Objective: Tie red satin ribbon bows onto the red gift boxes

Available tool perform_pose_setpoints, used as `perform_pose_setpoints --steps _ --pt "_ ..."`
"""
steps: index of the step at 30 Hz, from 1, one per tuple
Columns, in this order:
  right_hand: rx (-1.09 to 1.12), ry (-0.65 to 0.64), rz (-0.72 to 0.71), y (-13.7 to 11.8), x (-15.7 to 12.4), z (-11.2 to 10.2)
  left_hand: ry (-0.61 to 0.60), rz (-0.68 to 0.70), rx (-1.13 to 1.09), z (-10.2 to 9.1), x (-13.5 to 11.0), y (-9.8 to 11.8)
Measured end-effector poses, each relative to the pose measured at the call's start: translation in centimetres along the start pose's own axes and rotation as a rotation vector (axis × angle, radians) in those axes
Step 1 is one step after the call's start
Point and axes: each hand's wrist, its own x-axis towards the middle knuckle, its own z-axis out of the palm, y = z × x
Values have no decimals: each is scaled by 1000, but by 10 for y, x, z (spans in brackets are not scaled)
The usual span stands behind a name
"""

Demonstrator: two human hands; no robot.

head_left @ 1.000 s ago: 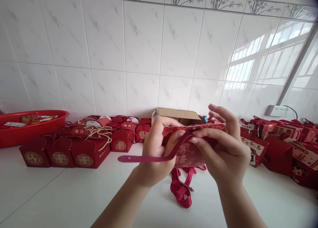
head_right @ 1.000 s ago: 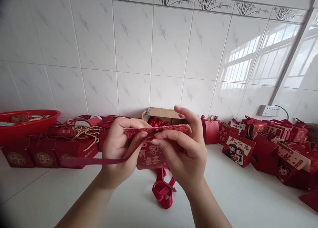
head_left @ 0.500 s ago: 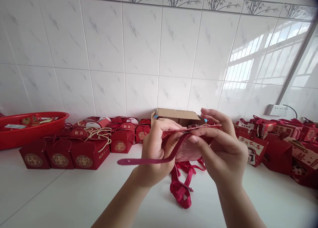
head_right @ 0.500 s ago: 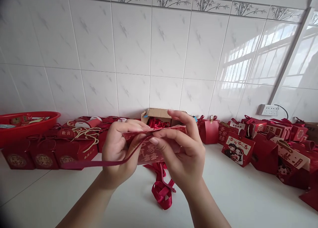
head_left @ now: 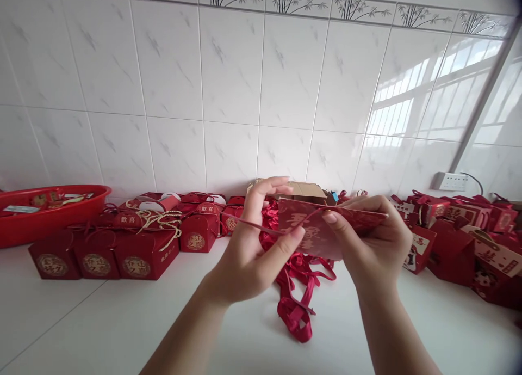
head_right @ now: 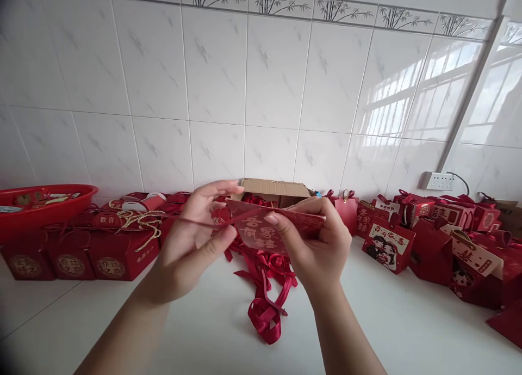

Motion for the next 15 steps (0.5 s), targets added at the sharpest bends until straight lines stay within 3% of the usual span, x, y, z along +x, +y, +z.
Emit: perform_pose_setpoints --steps 4,9,11,13,15 --pt "-24 0 -97 5 3 -4 -13 -20 14 -15 5 3" --pt "44 -157 -234 6 3 -8 403 -42 -113 -15 7 6" --pt "61 -214 -299 6 3 -8 490 -55 -121 -13 6 8" --pt "67 -254 -340 5 2 -7 503 -36 -63 -14 6 11" --pt "62 -278 -359 4 1 -6 423 -6 43 -16 6 14"
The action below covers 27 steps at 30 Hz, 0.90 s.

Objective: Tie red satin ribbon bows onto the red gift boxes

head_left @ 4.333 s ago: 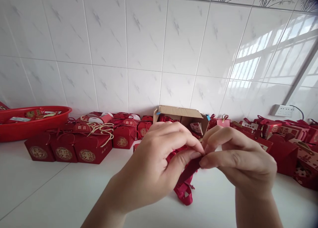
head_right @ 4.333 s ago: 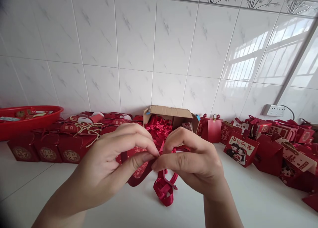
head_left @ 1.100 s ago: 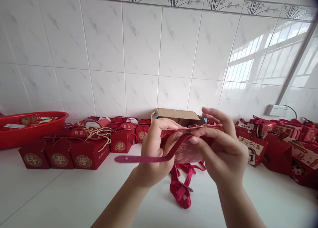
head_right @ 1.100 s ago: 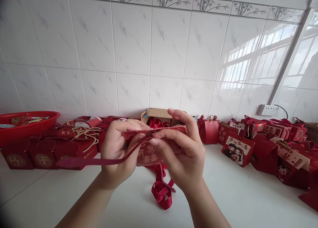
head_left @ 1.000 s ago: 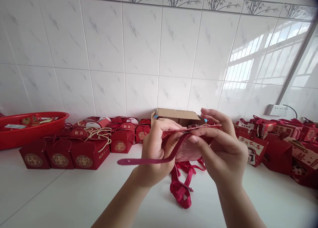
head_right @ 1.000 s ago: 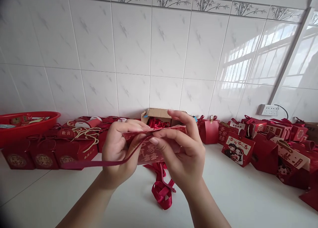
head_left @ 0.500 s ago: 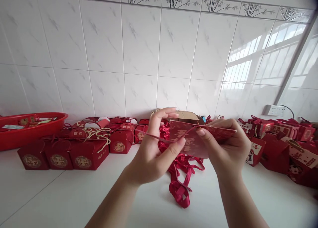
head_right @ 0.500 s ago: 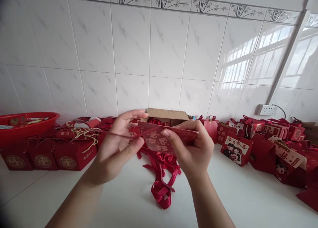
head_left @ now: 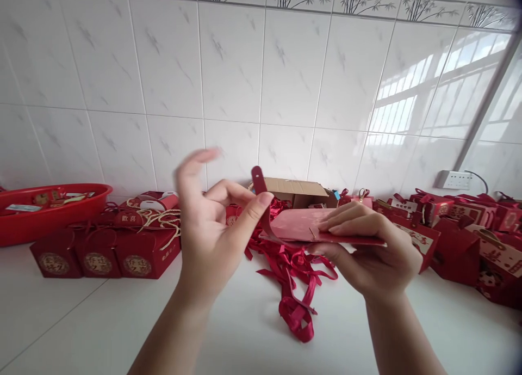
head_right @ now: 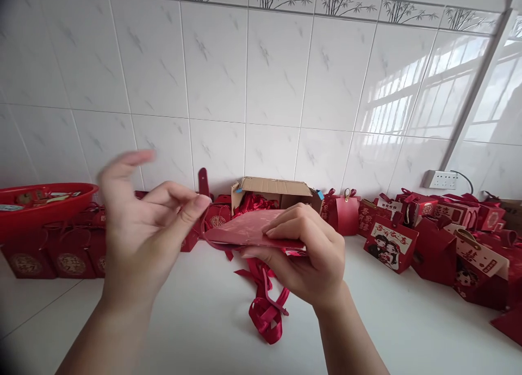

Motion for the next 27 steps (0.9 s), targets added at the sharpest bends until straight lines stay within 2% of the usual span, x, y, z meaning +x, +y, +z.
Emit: perform_pose_setpoints --steps 4,6,9,12,14,16,20,27 --pt "-52 -17 20 -1 0 2 -376 -32 66 -6 2 5" --pt "-77 -22 32 -1 0 3 -447 -61 44 -8 3 7" --pt "-103 -31 44 -1 0 5 -352 -13 69 -9 1 8" --pt "-120 -43 51 -1 0 6 -261 142 134 -9 -1 8" --pt "-123 -48 55 -1 0 6 -285 248 181 -10 -2 8" --pt "-118 -50 56 -1 1 7 -346 295 200 -10 -2 10" --pt "-102 -46 56 -2 2 8 -431 240 207 -7 -2 11" --pt "-143 -48 80 0 1 7 -385 63 312 -3 -4 8"
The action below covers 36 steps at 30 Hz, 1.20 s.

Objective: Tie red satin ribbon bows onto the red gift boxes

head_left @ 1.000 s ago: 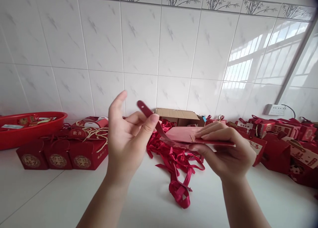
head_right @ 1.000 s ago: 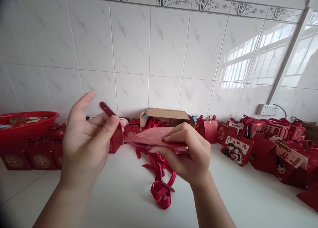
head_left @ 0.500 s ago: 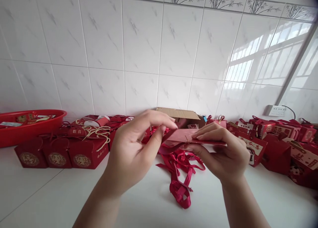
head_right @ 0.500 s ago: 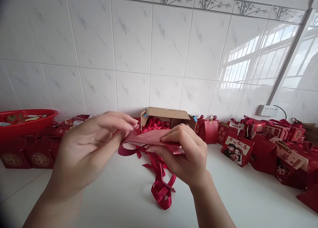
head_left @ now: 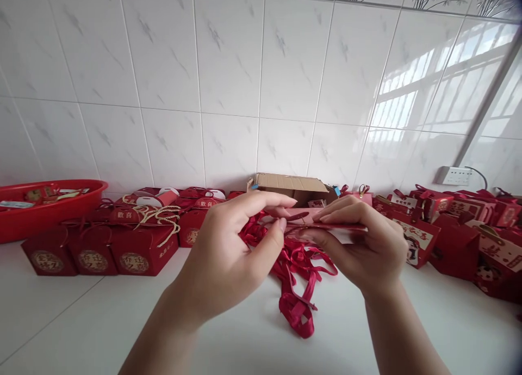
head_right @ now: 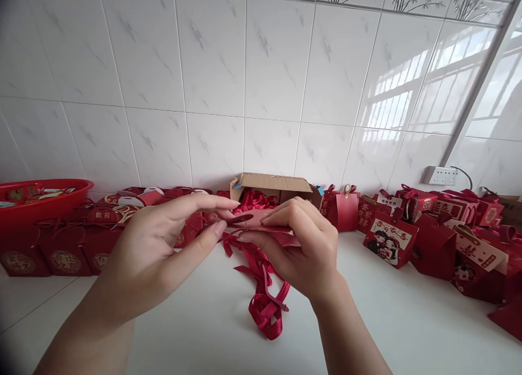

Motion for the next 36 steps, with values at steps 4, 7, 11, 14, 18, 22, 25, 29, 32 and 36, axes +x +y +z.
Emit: perform_pose_setpoints --steps 4,7,11,14,18,22,25,29,32,36 --pt "-19 3 -2 0 0 0 -5 -19 -33 0 1 3" --pt "0 -10 -14 -2 1 0 -15 0 -42 0 1 5" --pt "4 -8 -14 -4 4 1 -27 44 -40 2 1 4" --pt "2 -5 -12 -4 4 2 -50 54 -40 1 1 4" --pt "18 7 -27 -4 3 2 -93 20 -87 -1 2 5" --pt "22 14 -35 -3 3 2 -107 -4 -124 -2 2 4" --pt "35 15 -34 -4 3 2 -142 7 -123 -3 1 4" --pt "87 12 -5 -6 2 2 -187 41 -167 -7 -1 3" --pt "110 16 41 -7 0 2 -213 77 -179 -8 -2 1" --pt "133 13 -50 -5 2 1 -234 101 -206 -6 -1 -3"
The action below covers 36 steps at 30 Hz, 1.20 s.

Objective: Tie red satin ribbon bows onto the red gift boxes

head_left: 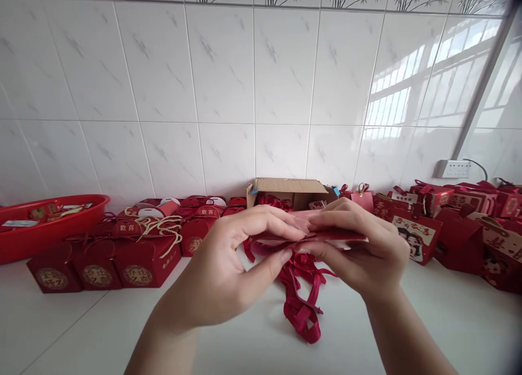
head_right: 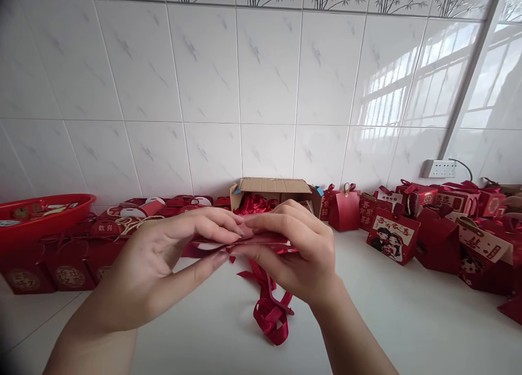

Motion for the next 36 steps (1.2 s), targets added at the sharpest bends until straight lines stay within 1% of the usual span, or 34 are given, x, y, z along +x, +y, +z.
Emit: perform_pose_setpoints --steps 3,7,11,15,19,23,26,29,32,34,36 --pt "-18 13 -42 0 1 1 31 -30 -11 2 2 -2" --pt "-28 51 9 -2 -1 7 68 -107 -32 2 2 -1" --pt "27 52 27 -4 -1 10 52 -96 -71 -1 -1 2" --pt "79 24 61 -6 -2 12 32 -76 -51 -6 -3 4" --pt "113 36 114 -8 -4 12 69 -49 5 -5 -2 4" --pt "130 46 217 -9 -4 11 112 -26 22 0 -1 2" --pt "127 51 294 -8 -4 11 145 -98 5 2 -1 1" --pt "109 54 357 -7 -4 13 169 -175 35 5 -1 0" --pt "106 49 441 -5 -5 14 177 -193 92 10 0 -4" --pt "139 49 535 -3 -6 16 187 -182 111 13 1 -8" --pt "250 31 705 0 -7 17 194 -172 123 15 2 -12"
